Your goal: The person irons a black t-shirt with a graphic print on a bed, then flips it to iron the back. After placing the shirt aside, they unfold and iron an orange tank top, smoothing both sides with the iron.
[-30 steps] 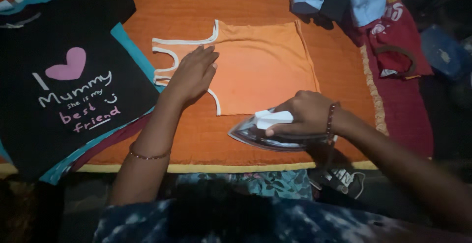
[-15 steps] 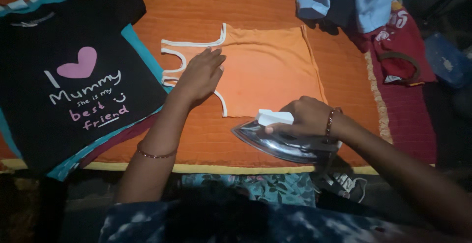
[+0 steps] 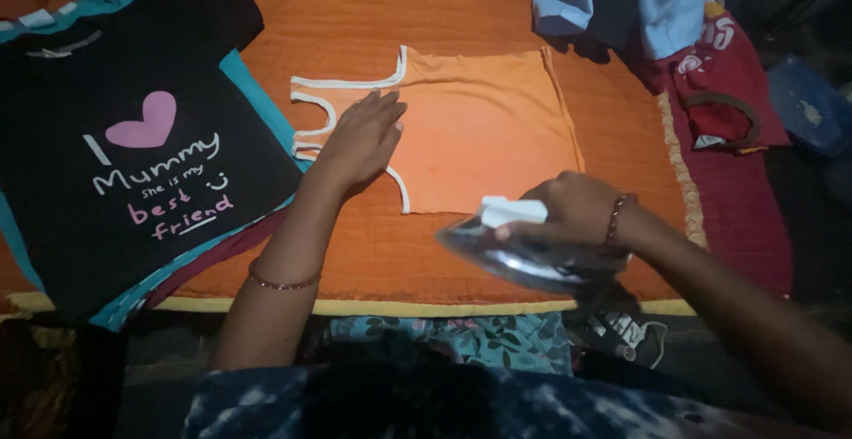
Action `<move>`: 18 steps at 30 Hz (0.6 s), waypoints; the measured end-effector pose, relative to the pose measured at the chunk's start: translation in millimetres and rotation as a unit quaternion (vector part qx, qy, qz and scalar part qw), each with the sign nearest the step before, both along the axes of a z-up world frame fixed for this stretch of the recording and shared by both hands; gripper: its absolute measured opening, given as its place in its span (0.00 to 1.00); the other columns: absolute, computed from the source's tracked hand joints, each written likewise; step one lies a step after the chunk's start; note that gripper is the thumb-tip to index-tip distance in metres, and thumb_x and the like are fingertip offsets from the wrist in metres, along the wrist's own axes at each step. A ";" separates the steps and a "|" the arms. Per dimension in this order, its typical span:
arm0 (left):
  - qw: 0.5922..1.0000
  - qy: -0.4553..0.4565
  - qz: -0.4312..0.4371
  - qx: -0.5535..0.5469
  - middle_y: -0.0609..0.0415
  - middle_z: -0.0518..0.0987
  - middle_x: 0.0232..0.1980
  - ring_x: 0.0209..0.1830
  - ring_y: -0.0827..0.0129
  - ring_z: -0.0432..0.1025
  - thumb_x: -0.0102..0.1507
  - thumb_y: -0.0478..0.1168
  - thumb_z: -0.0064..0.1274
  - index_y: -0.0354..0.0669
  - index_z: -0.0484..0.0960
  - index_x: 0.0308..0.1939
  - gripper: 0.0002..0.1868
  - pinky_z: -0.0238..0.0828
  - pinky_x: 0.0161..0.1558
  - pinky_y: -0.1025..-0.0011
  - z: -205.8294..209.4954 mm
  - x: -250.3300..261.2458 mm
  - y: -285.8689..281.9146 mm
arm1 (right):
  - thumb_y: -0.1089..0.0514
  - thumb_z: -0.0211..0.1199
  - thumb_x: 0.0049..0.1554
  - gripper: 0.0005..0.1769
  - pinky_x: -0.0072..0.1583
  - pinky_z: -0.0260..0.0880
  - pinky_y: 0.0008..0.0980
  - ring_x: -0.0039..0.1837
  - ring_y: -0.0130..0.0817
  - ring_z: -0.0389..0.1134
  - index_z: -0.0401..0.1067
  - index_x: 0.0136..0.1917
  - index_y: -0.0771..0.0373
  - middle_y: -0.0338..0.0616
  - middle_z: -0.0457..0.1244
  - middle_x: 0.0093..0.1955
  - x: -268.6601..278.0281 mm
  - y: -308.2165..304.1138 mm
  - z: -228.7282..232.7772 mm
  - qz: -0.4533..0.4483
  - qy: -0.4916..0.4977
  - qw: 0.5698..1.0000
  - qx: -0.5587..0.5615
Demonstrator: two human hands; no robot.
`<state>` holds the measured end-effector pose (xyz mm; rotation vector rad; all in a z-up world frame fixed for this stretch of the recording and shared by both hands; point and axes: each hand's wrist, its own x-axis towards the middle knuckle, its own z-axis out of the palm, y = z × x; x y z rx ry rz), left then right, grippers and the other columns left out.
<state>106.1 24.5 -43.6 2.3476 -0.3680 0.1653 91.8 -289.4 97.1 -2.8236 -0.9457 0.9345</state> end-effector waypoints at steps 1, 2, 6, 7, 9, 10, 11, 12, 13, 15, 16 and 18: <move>1.000 0.001 0.000 0.000 0.36 0.65 0.75 0.79 0.43 0.52 0.72 0.44 0.39 0.35 0.72 0.67 0.23 0.49 0.74 0.53 0.1 0.5 0.3 | 0.19 0.53 0.49 0.44 0.42 0.75 0.42 0.36 0.45 0.75 0.84 0.44 0.60 0.52 0.72 0.33 6.1 -4.1 -0.3 -0.002 -0.016 1.000 -0.007; 1.000 0.002 0.000 0.000 0.36 0.65 0.75 0.79 0.43 0.53 0.72 0.44 0.39 0.35 0.72 0.67 0.23 0.49 0.74 0.53 -0.3 0.0 0.0 | 0.18 0.53 0.49 0.44 0.42 0.76 0.44 0.35 0.46 0.75 0.84 0.45 0.59 0.53 0.72 0.33 13.2 -7.4 -1.1 -0.043 -0.019 0.998 -0.032; 1.000 0.004 0.011 0.006 0.35 0.65 0.75 0.79 0.43 0.52 0.72 0.44 0.39 0.33 0.70 0.67 0.24 0.48 0.74 0.52 -0.2 0.9 -1.8 | 0.17 0.52 0.48 0.46 0.45 0.76 0.47 0.38 0.53 0.75 0.82 0.48 0.62 0.58 0.71 0.34 44.5 -15.8 -9.1 -0.122 -0.086 0.988 -0.032; 1.000 0.009 0.020 0.008 0.35 0.65 0.75 0.79 0.43 0.53 0.71 0.45 0.40 0.33 0.69 0.68 0.25 0.48 0.74 0.52 -0.1 0.5 -3.0 | 0.17 0.53 0.48 0.48 0.47 0.75 0.48 0.39 0.55 0.74 0.82 0.47 0.64 0.59 0.70 0.34 50.1 -15.6 -13.4 -0.121 -0.115 0.986 -0.008; 0.998 0.014 0.058 0.037 0.35 0.62 0.76 0.79 0.43 0.51 0.70 0.46 0.41 0.32 0.65 0.71 0.29 0.46 0.75 0.51 -0.7 1.9 -3.9 | 0.17 0.54 0.46 0.48 0.47 0.74 0.50 0.41 0.56 0.74 0.82 0.49 0.63 0.60 0.70 0.36 61.4 -8.7 -26.4 -0.121 -0.107 0.986 0.025; 0.994 0.014 0.087 0.063 0.35 0.60 0.77 0.80 0.43 0.50 0.69 0.47 0.42 0.31 0.62 0.73 0.31 0.45 0.75 0.51 -1.6 3.3 -3.8 | 0.17 0.55 0.45 0.48 0.47 0.73 0.51 0.42 0.57 0.74 0.81 0.50 0.62 0.60 0.70 0.37 66.2 -2.8 -33.5 -0.121 -0.102 0.986 0.041; 0.989 0.015 0.116 0.088 0.35 0.58 0.78 0.80 0.43 0.48 0.69 0.48 0.43 0.31 0.60 0.74 0.34 0.43 0.75 0.50 -2.9 4.9 -3.5 | 0.16 0.55 0.47 0.49 0.48 0.73 0.51 0.43 0.57 0.74 0.81 0.49 0.65 0.61 0.70 0.38 70.0 5.1 -40.6 -0.117 -0.109 0.987 0.033; 0.987 0.023 0.125 0.103 0.36 0.55 0.79 0.80 0.43 0.46 0.69 0.49 0.43 0.31 0.57 0.75 0.35 0.41 0.75 0.50 -4.7 5.9 -2.7 | 0.16 0.55 0.49 0.50 0.49 0.73 0.50 0.44 0.57 0.74 0.81 0.48 0.67 0.62 0.70 0.38 73.1 14.2 -46.7 -0.113 -0.116 0.987 0.025; 0.983 0.031 0.133 0.118 0.36 0.52 0.80 0.81 0.43 0.44 0.69 0.50 0.43 0.31 0.55 0.76 0.37 0.39 0.75 0.49 -6.7 6.7 -1.3 | 0.15 0.55 0.51 0.51 0.50 0.73 0.50 0.45 0.57 0.74 0.81 0.46 0.69 0.63 0.71 0.39 75.8 22.6 -50.0 -0.108 -0.123 0.986 0.017; 0.979 0.051 0.142 0.139 0.38 0.48 0.81 0.81 0.43 0.40 0.69 0.51 0.42 0.32 0.53 0.77 0.38 0.36 0.76 0.49 -10.4 9.1 -0.6 | 0.16 0.56 0.49 0.50 0.50 0.73 0.49 0.44 0.57 0.74 0.81 0.48 0.67 0.62 0.71 0.39 81.2 39.9 -50.0 -0.123 -0.121 0.984 0.041; 0.977 0.063 0.141 0.146 0.39 0.47 0.82 0.82 0.44 0.39 0.69 0.51 0.42 0.33 0.52 0.77 0.38 0.35 0.76 0.49 -12.8 9.9 -1.4 | 0.16 0.56 0.48 0.49 0.50 0.73 0.49 0.44 0.57 0.74 0.81 0.49 0.66 0.61 0.71 0.40 82.4 50.6 -49.6 -0.131 -0.120 0.983 0.054; 0.975 0.073 0.140 0.153 0.40 0.46 0.82 0.82 0.45 0.38 0.70 0.51 0.40 0.34 0.52 0.77 0.37 0.35 0.76 0.49 -16.1 10.8 -0.8 | 0.15 0.56 0.48 0.49 0.50 0.73 0.48 0.44 0.56 0.74 0.81 0.49 0.64 0.60 0.71 0.39 85.7 73.9 -45.7 -0.141 -0.134 0.979 0.051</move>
